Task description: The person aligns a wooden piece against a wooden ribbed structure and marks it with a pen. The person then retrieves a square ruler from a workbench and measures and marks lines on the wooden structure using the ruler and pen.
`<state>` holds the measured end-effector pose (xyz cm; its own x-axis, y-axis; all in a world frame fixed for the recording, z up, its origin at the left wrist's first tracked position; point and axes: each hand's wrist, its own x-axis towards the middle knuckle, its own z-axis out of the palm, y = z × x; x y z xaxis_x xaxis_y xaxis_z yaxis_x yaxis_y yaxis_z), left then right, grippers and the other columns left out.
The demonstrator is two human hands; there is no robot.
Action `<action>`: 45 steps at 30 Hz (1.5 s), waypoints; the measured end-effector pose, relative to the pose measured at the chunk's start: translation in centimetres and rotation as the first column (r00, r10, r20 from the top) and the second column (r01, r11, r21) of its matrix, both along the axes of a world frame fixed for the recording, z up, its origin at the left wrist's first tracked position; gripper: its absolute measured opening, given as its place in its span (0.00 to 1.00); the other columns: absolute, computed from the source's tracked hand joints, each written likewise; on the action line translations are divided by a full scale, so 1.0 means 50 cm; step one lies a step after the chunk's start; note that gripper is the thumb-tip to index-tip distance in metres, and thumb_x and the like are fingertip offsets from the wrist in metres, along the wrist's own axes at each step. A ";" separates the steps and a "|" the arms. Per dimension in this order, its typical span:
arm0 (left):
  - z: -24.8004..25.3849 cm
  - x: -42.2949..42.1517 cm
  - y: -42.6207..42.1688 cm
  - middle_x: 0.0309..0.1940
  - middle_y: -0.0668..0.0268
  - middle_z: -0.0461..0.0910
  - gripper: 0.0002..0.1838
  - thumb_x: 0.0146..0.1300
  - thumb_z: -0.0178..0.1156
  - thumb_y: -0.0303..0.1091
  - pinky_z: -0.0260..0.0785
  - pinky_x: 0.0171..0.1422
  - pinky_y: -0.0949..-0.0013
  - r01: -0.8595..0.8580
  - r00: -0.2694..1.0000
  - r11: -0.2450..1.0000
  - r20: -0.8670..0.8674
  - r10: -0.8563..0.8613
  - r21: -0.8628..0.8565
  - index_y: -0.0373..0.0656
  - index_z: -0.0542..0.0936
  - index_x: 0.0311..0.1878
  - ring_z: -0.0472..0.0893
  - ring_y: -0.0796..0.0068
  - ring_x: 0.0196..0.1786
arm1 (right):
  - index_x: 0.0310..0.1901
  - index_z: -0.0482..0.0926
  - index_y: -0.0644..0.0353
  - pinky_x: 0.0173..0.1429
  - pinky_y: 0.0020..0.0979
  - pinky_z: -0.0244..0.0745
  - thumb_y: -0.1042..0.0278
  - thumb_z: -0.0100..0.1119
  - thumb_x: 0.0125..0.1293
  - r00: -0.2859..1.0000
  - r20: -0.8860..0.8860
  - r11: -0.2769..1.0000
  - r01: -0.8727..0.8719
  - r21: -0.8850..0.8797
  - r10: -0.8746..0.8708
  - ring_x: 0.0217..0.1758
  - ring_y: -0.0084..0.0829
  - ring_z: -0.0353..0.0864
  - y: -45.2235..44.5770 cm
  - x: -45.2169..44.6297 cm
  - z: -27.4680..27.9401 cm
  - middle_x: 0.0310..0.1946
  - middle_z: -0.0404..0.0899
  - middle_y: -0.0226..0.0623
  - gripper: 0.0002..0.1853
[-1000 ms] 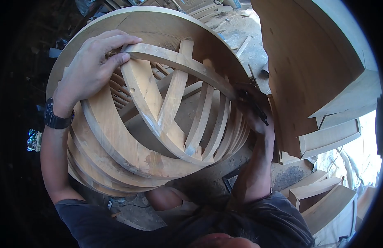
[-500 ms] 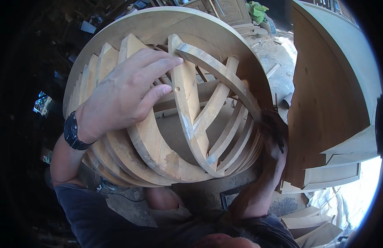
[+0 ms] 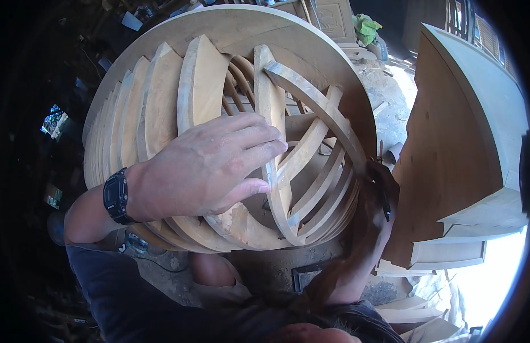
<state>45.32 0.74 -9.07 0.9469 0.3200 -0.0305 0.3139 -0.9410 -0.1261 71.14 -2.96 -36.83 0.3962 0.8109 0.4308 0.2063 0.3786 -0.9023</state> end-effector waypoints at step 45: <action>-0.600 0.318 -0.091 0.79 0.54 0.51 0.39 0.74 0.53 0.45 0.40 0.82 0.61 0.599 0.174 0.206 0.378 0.909 -0.773 0.37 0.49 0.79 0.49 0.63 0.81 | 0.57 0.78 0.69 0.55 0.33 0.77 0.77 0.58 0.64 0.976 0.186 0.994 0.111 0.023 -0.113 0.50 0.35 0.84 -0.015 -0.005 0.015 0.47 0.84 0.47 0.19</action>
<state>61.21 -3.80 -39.05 0.3806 0.9162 0.1258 -0.4108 0.0456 0.9106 70.88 -3.70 -36.09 0.3961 0.7602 0.5151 0.4123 0.3540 -0.8395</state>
